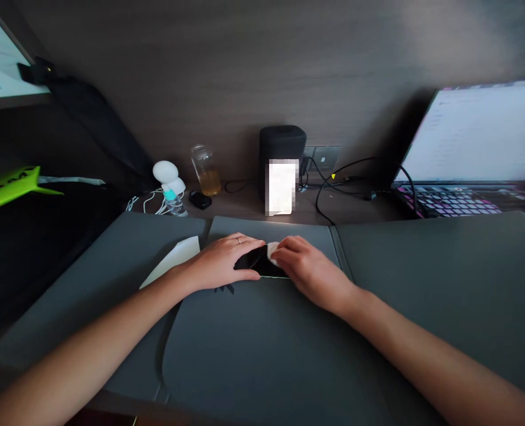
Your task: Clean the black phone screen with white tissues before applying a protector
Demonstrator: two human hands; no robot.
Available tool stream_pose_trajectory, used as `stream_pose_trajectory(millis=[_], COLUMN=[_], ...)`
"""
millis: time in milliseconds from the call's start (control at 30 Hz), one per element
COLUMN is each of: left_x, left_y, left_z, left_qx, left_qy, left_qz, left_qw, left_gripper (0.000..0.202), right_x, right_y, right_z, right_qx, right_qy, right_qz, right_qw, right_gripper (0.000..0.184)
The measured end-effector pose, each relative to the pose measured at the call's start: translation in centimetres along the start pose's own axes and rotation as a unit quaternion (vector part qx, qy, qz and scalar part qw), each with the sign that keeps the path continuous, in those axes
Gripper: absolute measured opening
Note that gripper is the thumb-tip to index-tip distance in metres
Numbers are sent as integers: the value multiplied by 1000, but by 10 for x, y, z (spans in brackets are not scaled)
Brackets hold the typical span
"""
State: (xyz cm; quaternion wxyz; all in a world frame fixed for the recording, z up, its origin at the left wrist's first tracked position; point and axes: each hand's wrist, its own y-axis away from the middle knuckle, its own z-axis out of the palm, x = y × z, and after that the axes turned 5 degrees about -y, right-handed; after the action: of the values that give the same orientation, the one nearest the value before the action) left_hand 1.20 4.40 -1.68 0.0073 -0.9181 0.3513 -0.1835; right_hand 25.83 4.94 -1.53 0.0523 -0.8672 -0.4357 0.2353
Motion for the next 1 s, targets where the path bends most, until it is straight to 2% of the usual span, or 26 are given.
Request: stream_pose_trajectory(millis=[100,233,300,467,567,667,867,1000], left_x=[0,1,1,1,1,1,1,2], left_y=[0,1,1,1,1,1,1,2], left_z=[1,-1,-2,-1,-1,-1,0,-1], left_qx=[2,2,-1,3,6,4,4,3], left_qy=[1,1,1,-4,-5,-5,-8,-9], left_qz=[2,-5,-5,0,-6,-3,-2,-7], left_qw=[1000,1000,1000,1000,1000,1000,1000,1000], left_gripper=[59,59,59,58,58,59,58,57], right_x=[-3,15,14,-1,13,20,4,11], right_y=[-1,2,2,1,3,6,5,6], right_z=[2,-7,-8,-5,-15,-24,-22,-27], right_qx=[-34,23,39,-41,-31,-25,-73,-55], right_qy=[-16,-10,7,-8,-58,-39,-73,-71], right_qz=[-49,39,58,-23,26,101,61,110], right_qw=[998,999,998,999,998,994,993,990], right_gripper=[22,20,21,23,20,15,15,13])
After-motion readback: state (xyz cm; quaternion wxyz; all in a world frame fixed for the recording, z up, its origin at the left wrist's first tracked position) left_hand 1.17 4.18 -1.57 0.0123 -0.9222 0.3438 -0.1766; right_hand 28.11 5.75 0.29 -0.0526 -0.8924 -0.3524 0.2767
